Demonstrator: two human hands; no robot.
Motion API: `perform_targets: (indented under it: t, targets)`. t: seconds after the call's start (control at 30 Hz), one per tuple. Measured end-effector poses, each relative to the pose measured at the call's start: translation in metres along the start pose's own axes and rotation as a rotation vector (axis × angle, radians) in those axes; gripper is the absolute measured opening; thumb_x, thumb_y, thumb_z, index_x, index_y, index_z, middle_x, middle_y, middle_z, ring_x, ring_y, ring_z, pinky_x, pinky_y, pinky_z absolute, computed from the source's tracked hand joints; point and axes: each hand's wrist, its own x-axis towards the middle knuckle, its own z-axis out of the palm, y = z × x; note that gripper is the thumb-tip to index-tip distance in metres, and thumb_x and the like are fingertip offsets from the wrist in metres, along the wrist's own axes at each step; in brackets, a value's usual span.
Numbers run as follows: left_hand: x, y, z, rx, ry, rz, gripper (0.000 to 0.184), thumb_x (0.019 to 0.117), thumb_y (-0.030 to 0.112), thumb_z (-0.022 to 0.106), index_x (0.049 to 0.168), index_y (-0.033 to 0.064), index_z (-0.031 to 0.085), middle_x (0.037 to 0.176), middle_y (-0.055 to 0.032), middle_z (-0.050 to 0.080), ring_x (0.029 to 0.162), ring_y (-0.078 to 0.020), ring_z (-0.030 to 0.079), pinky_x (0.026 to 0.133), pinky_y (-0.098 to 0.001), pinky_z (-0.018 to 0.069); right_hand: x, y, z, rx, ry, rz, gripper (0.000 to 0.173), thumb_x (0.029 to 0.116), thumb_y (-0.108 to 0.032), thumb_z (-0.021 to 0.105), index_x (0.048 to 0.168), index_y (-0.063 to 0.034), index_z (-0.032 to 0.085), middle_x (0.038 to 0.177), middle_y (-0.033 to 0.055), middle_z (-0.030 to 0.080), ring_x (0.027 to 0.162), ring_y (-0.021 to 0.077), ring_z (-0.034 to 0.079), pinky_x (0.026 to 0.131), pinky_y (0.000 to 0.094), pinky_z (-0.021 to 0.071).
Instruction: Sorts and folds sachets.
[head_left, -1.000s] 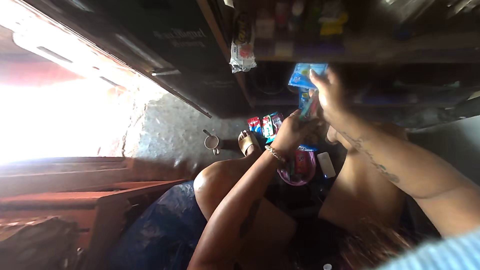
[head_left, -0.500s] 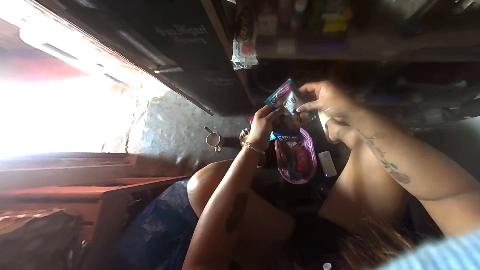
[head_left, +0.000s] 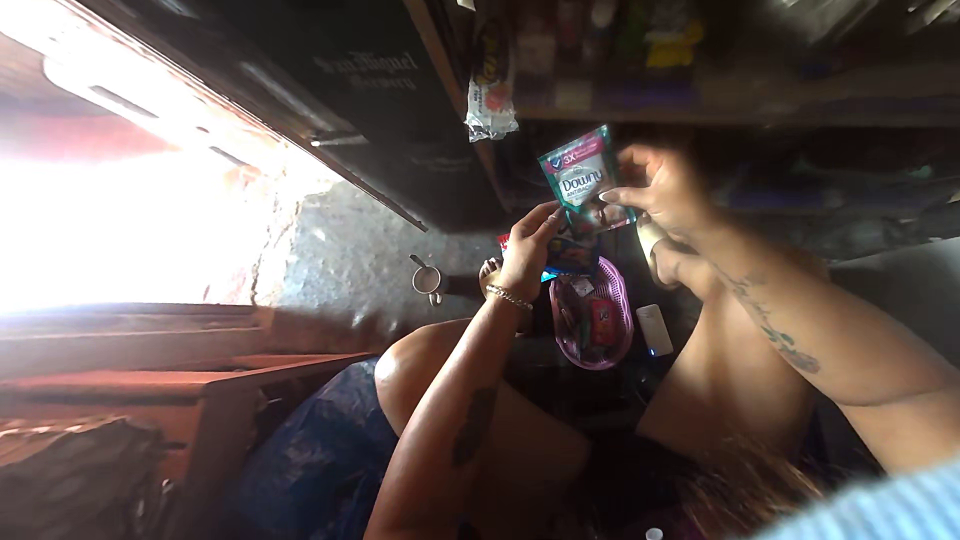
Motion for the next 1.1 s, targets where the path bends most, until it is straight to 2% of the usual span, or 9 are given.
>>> perform_targets:
  t: [0.23,0.37,0.47,0.6,0.73,0.87,0.97,1.03,1.1]
  targets:
    - [0.0,0.001,0.0,0.003,-0.009,0.023,0.025,0.1077,0.018,0.05,0.124,0.0061,0.066,0.104,-0.0068,0.071,0.091,-0.0154,0.07,0.081,-0.0373,0.0602,0.0,0.0,0.0,-0.004,0.013,-0.013,0.033,0.0818,0.01,0.074,0.112,0.0009,0.065,0.096,0.0033,0.071,0.086,0.0057,0.069,0.079,0.0221,0.0593]
    - [0.001,0.0,-0.002,0.075,0.023,0.079,0.025,0.1063,0.016,0.052,0.123,0.0054,0.067,0.105,-0.0038,0.071,0.094,-0.0102,0.067,0.086,-0.0317,0.0567,-0.001,0.0,0.001,-0.01,0.03,-0.024,0.028,0.0838,0.007,0.073,0.109,-0.0001,0.065,0.095,0.0012,0.071,0.086,0.004,0.068,0.08,0.0217,0.0589]
    - [0.0,0.004,-0.01,0.172,0.092,0.103,0.026,0.1064,0.017,0.052,0.124,0.0045,0.068,0.11,-0.0048,0.07,0.098,-0.0092,0.065,0.088,-0.0307,0.0533,-0.001,-0.001,-0.002,-0.04,0.043,-0.009,0.023,0.0876,0.003,0.072,0.11,0.0011,0.065,0.095,0.0024,0.069,0.083,0.0051,0.068,0.078,0.0232,0.0594]
    - [-0.004,0.014,-0.027,0.21,0.228,0.109,0.027,0.1064,0.02,0.054,0.123,0.0047,0.068,0.113,-0.0049,0.07,0.103,-0.01,0.065,0.089,-0.0322,0.0528,-0.002,-0.006,-0.009,-0.102,0.039,0.024,0.017,0.0932,-0.003,0.068,0.11,-0.0002,0.065,0.093,0.0023,0.067,0.073,0.0048,0.065,0.066,0.0217,0.0579]
    - [-0.003,0.025,-0.045,0.228,0.371,0.139,0.027,0.1056,0.023,0.056,0.121,0.0065,0.07,0.113,-0.0025,0.07,0.104,-0.0099,0.065,0.09,-0.0331,0.0531,-0.006,-0.005,-0.02,-0.174,0.02,0.032,0.015,0.0938,-0.004,0.068,0.108,-0.001,0.065,0.093,0.0012,0.067,0.07,0.0022,0.063,0.064,0.019,0.0556]
    - [0.009,0.049,-0.061,0.226,0.48,0.005,0.03,0.1047,0.029,0.057,0.125,0.011,0.068,0.118,-0.0043,0.068,0.109,-0.0157,0.064,0.091,-0.0402,0.0526,-0.012,-0.004,-0.027,-0.225,0.007,0.047,0.013,0.0941,-0.003,0.068,0.106,0.0002,0.065,0.09,0.0015,0.066,0.066,0.0004,0.06,0.062,0.0174,0.0542]
    - [0.028,0.056,-0.075,0.262,0.575,-0.112,0.032,0.1029,0.033,0.059,0.128,0.014,0.067,0.123,-0.0081,0.065,0.115,-0.0217,0.061,0.093,-0.0484,0.05,-0.017,-0.009,-0.03,-0.307,-0.012,0.053,0.012,0.0951,-0.005,0.067,0.106,-0.0009,0.066,0.093,0.0017,0.066,0.071,-0.0009,0.061,0.067,0.0162,0.0549]
    - [0.046,0.048,-0.091,0.342,0.598,-0.129,0.032,0.1028,0.028,0.06,0.129,0.0113,0.066,0.128,-0.0104,0.064,0.12,-0.0231,0.058,0.098,-0.0512,0.0459,-0.02,-0.009,-0.035,-0.361,-0.026,0.022,0.013,0.0947,-0.007,0.068,0.106,-0.002,0.067,0.097,0.0019,0.068,0.074,-0.0012,0.063,0.07,0.0163,0.0555]
    - [0.066,0.033,-0.111,0.424,0.602,-0.115,0.031,0.1011,0.017,0.062,0.13,0.0063,0.065,0.13,-0.0124,0.063,0.118,-0.0218,0.059,0.1,-0.0469,0.0471,-0.021,-0.01,-0.039,-0.395,-0.035,0.001,0.013,0.0946,-0.008,0.069,0.106,-0.0026,0.068,0.097,0.0016,0.068,0.076,-0.0024,0.063,0.071,0.0151,0.0557]
